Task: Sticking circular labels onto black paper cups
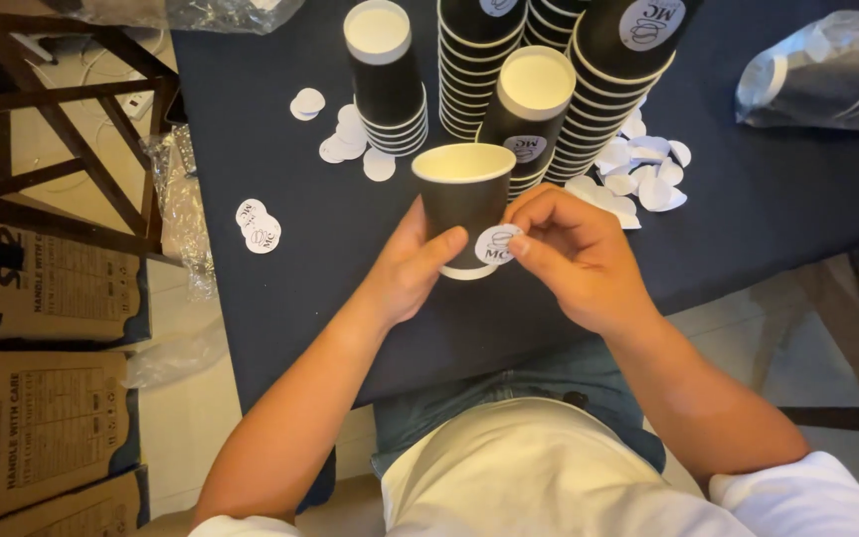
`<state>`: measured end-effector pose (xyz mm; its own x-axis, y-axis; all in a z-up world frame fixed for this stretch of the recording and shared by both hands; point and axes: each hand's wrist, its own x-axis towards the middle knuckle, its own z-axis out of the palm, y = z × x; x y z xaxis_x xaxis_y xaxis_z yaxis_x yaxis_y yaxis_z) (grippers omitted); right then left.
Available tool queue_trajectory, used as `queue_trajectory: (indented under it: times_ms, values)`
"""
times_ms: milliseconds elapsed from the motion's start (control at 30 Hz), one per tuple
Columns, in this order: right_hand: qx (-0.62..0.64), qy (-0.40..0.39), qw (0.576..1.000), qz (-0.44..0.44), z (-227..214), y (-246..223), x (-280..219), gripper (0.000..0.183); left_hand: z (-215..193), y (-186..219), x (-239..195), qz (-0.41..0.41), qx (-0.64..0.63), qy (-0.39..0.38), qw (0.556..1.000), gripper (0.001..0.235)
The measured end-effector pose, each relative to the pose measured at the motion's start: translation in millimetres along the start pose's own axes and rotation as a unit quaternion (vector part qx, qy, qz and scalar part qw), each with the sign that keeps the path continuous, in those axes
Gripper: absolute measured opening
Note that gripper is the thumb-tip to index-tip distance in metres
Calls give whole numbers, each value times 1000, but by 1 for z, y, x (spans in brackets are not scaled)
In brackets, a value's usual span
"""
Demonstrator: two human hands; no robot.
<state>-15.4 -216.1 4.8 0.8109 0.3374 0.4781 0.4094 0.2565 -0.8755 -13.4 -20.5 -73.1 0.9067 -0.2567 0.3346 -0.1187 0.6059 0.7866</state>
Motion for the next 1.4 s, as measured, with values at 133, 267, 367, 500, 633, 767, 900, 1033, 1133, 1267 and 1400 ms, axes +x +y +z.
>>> queue_trajectory:
  times_ms: [133,267,367,500,633,767,900,1033,1133,1267,1400]
  values:
    - [-26,25,997,62,2,-4,-1,6,6,0,0,-16,81,18,996,68]
    - [-40,34,996,70,1,0,1,7,20,7,-4,-30,59,39,997,64]
    - [-66,76,991,84,4,2,1,7,20,6,-5,-36,61,40,997,65]
    - [-71,78,990,92,6,0,2,6,13,2,-2,-41,81,32,995,63]
    - [-90,72,989,91,5,3,4,6,14,6,-3,-39,90,32,995,62]
    - [-100,74,988,96,9,-4,5,4,14,8,-4,-41,123,31,991,60]
    - [-111,75,986,95,10,-3,6,5,18,15,-4,-52,158,45,985,61]
    - [-133,80,983,96,12,-4,5,6,23,24,-4,-73,193,61,977,57]
    - [-125,61,987,83,7,-5,3,5,22,23,-3,-79,196,68,975,56]
    - [-107,48,991,67,6,-4,2,11,16,18,-2,-72,174,73,979,56]
    - [-87,35,994,57,5,-2,2,10,18,18,-3,-74,174,63,980,55]
